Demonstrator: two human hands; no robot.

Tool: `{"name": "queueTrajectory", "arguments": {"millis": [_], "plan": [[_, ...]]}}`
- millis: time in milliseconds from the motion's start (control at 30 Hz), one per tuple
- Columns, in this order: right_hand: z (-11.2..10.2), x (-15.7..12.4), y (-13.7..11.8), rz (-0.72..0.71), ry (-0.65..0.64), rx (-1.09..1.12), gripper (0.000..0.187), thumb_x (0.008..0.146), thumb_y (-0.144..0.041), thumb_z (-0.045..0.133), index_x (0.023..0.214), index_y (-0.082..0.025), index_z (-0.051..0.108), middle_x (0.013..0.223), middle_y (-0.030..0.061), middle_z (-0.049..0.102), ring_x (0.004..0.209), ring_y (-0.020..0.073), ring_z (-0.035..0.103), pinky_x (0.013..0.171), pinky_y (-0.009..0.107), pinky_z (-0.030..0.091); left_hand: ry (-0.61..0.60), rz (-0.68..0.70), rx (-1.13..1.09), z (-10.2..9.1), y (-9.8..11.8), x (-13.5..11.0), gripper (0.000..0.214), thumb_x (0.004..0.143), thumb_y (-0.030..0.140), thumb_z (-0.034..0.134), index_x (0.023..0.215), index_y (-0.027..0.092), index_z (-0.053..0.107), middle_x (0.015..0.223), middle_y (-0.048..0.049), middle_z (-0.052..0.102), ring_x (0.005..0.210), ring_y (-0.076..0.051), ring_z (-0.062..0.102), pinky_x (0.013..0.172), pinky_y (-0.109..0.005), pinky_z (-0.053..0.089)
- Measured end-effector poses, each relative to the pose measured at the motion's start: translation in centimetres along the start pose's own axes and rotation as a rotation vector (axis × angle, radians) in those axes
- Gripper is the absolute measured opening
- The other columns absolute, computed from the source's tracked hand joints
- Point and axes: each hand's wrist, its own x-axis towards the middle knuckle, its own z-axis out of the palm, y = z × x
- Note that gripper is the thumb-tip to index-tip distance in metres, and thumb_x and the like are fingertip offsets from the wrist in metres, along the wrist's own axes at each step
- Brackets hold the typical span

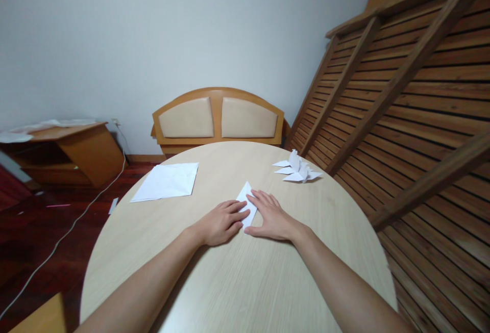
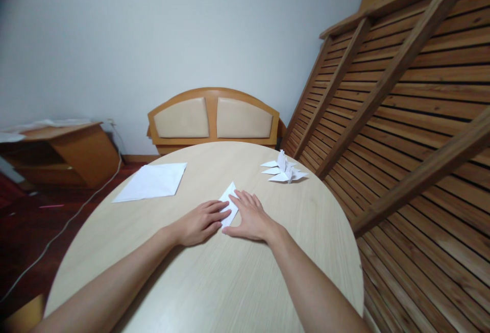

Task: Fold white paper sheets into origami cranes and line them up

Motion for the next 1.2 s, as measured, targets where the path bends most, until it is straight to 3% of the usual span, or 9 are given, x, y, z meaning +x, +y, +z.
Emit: {"name": "queueTrajectory", "arguments": {"millis": [133, 267, 467, 700, 867, 967, 1067, 1200], "plan": [[-0.2, -0.1, 0.2, -0.036, -0.015, 0.022, 0.106, 0.070, -0.075, 0.066, 0.155, -0.024, 0.027, 0.162, 0.0125, 0.024, 0.149, 0.0353, 0.018, 0.120, 0.057, 0.010, 0.005, 0.005, -0.015, 0.0, 0.1, 0.0, 0.043, 0.100, 0.031, 0.041, 0.141, 0.021, 0.049, 0.149, -0.0128, 0.047, 0.136, -0.029, 0.044, 0.111, -0.049, 0.038], [-0.5, -0.1, 0.8, -0.034, 0.054, 0.004, 0.087, 0.082, -0.071, 0.056, 0.151, -0.024, 0.035, 0.159, 0.0116, 0.032, 0.147, 0.0323, 0.025, 0.119, 0.054, 0.016, 0.004, -0.008, -0.013, 0.1, 0.0, -0.1, 0.045, 0.099, 0.033, 0.044, 0.142, 0.021, 0.048, 0.149, -0.0129, 0.047, 0.136, -0.029, 0.044, 0.112, -0.048, 0.038], [0.1, 0.4, 2.0, 0.078, 0.185, -0.045, 0.060, 0.093, -0.050, 0.052, 0.145, -0.023, 0.042, 0.151, 0.0119, 0.044, 0.142, 0.0286, 0.035, 0.117, 0.052, 0.022, -0.004, -0.020, -0.025, 0.1, 0.0, -0.2, 0.048, 0.097, 0.033, 0.046, 0.145, 0.024, 0.045, 0.159, -0.0097, 0.032, 0.139, -0.030, 0.040, 0.113, -0.050, 0.035], [1.2, 2.0, 2.7, 0.280, 0.335, -0.053, 0.046, 0.092, -0.036, 0.056, 0.135, -0.022, 0.050, 0.140, 0.0113, 0.056, 0.133, 0.0291, 0.046, 0.113, 0.057, 0.025, -0.028, -0.055, -0.016, 0.2, 0.2, 0.1, 0.047, 0.096, 0.034, 0.047, 0.141, 0.022, 0.049, 0.152, -0.0089, 0.046, 0.137, -0.030, 0.041, 0.113, -0.050, 0.034], [0.9, 2.4, 2.8, 0.217, 0.442, -0.055, 0.030, 0.091, -0.024, 0.055, 0.121, -0.021, 0.061, 0.127, 0.0096, 0.063, 0.123, 0.0251, 0.053, 0.108, 0.048, 0.034, -0.022, -0.069, -0.013, 0.4, 0.2, 0.1, 0.048, 0.095, 0.037, 0.048, 0.141, 0.022, 0.049, 0.151, -0.0105, 0.046, 0.136, -0.031, 0.042, 0.112, -0.051, 0.034], [0.2, 1.9, 2.3, 0.035, 0.402, -0.023, 0.023, 0.094, -0.020, 0.052, 0.106, -0.024, 0.071, 0.126, 0.0075, 0.062, 0.121, 0.0226, 0.053, 0.106, 0.043, 0.038, 0.007, -0.058, -0.016, 0.3, 0.4, 0.1, 0.047, 0.096, 0.035, 0.047, 0.141, 0.022, 0.049, 0.146, -0.0129, 0.049, 0.132, -0.030, 0.046, 0.111, -0.050, 0.036], [-0.3, 1.2, 1.5, -0.117, 0.273, -0.038, 0.027, 0.095, -0.022, 0.051, 0.108, -0.030, 0.074, 0.134, 0.0054, 0.059, 0.129, 0.0236, 0.046, 0.112, 0.046, 0.032, 0.023, -0.054, -0.023, 0.1, 0.6, 0.1, 0.047, 0.095, 0.033, 0.049, 0.140, 0.021, 0.049, 0.140, -0.0144, 0.051, 0.127, -0.030, 0.049, 0.108, -0.048, 0.039], [-0.6, 0.5, 1.2, -0.040, 0.135, -0.062, 0.034, 0.098, -0.039, 0.048, 0.127, -0.035, 0.066, 0.150, 0.0057, 0.047, 0.142, 0.0315, 0.033, 0.115, 0.056, 0.023, 0.031, -0.044, -0.037, 0.1, 0.6, 0.1, 0.049, 0.095, 0.036, 0.049, 0.142, 0.021, 0.047, 0.138, -0.0152, 0.051, 0.125, -0.031, 0.050, 0.107, -0.049, 0.040]]}}
